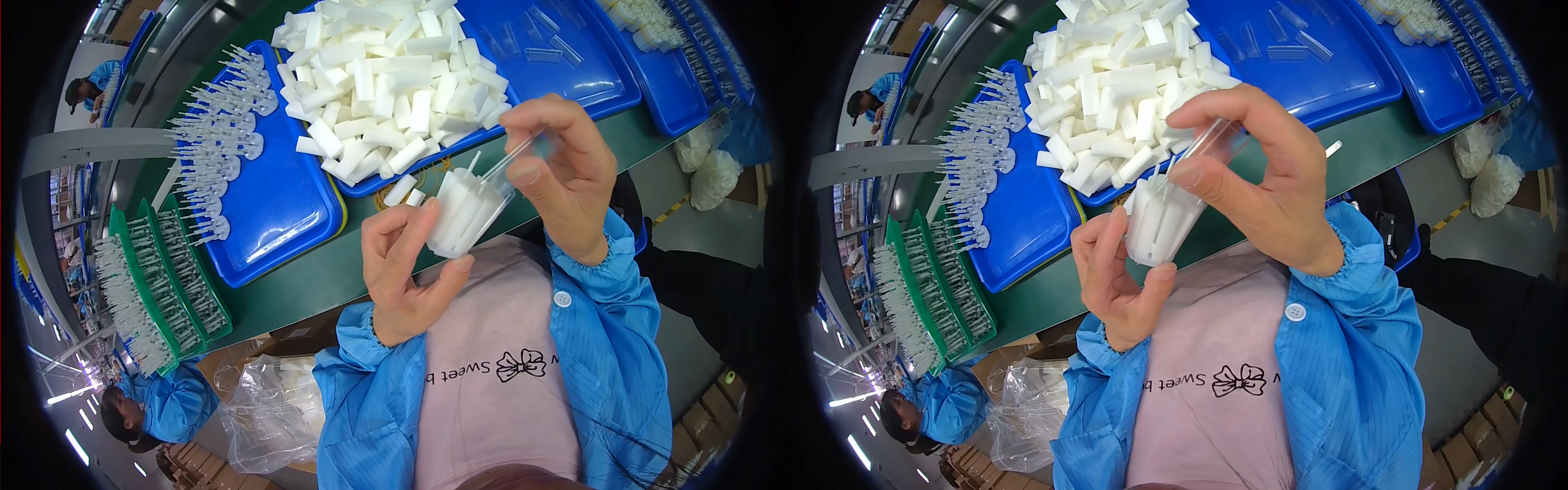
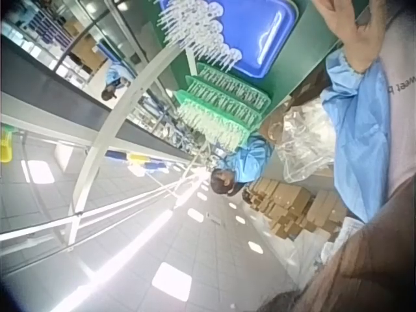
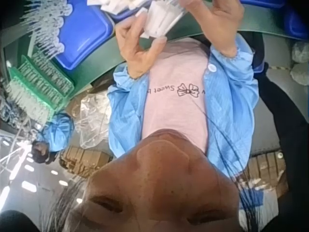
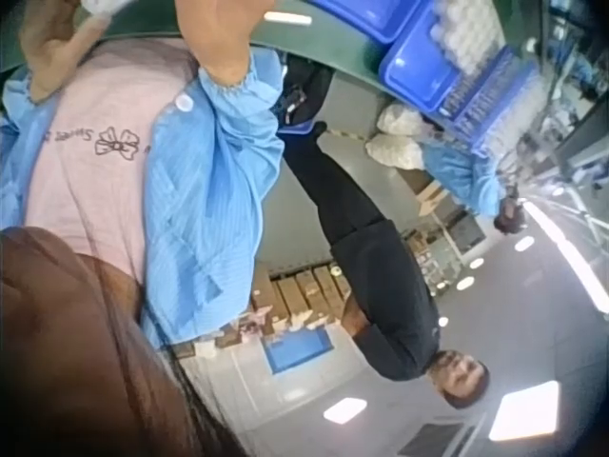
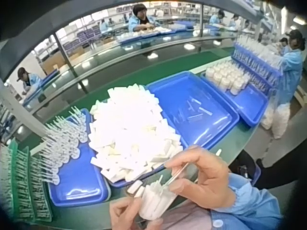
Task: The person assembles components by fitting foam pieces and plastic sleeves onto plastic base fixtures, securing them with rubber bands, adjusting the parts with tweezers, and placing the completed assemblies into a tray.
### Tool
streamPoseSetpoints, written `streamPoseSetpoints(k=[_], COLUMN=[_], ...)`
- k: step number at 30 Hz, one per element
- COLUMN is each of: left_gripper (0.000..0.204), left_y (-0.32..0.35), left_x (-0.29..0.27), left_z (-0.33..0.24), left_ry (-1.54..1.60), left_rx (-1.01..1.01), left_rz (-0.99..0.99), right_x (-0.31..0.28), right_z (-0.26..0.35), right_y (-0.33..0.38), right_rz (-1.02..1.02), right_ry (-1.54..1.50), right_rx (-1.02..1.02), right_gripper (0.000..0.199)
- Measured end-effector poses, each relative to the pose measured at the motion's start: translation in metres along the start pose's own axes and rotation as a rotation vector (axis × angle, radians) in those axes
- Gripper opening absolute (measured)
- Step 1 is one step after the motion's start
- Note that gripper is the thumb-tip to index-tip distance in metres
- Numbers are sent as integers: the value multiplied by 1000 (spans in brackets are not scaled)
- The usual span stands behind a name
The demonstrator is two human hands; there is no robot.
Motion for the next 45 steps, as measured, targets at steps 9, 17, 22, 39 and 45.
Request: streamPoseSetpoints(k=[9, 17, 22, 39, 45], left_gripper=[57, 54, 51, 57, 65], left_y=[-7, -10, -12, 1, 2], left_x=[3, 5, 10, 5, 10], left_z=[-16, -28, -28, 51, 55], left_ry=[-18, -33, -55, 743, 755], left_rx=[72, 85, 86, -440, -578], left_rz=[36, 91, 170, -93, -49], right_x=[6, 6, 8, -1, 2], right_z=[-12, 13, 5, 18, 25], right_y=[2, 1, -1, -10, 0], right_rz=[39, 38, 77, 97, 165], right_ry=[-179, -21, -60, 169, 220], right_rx=[127, 1, 87, -107, -154], right_gripper=[28, 29, 27, 19, 20])
Point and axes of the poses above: each hand's wrist, its own y-axis away from the middle knuckle, its own x-axis out of the palm, z = x × y, the point moved 10 cm from there along -y, towards the middle knuckle, and after that the axes turned 3 degrees about -y, right-handed, at the moved point
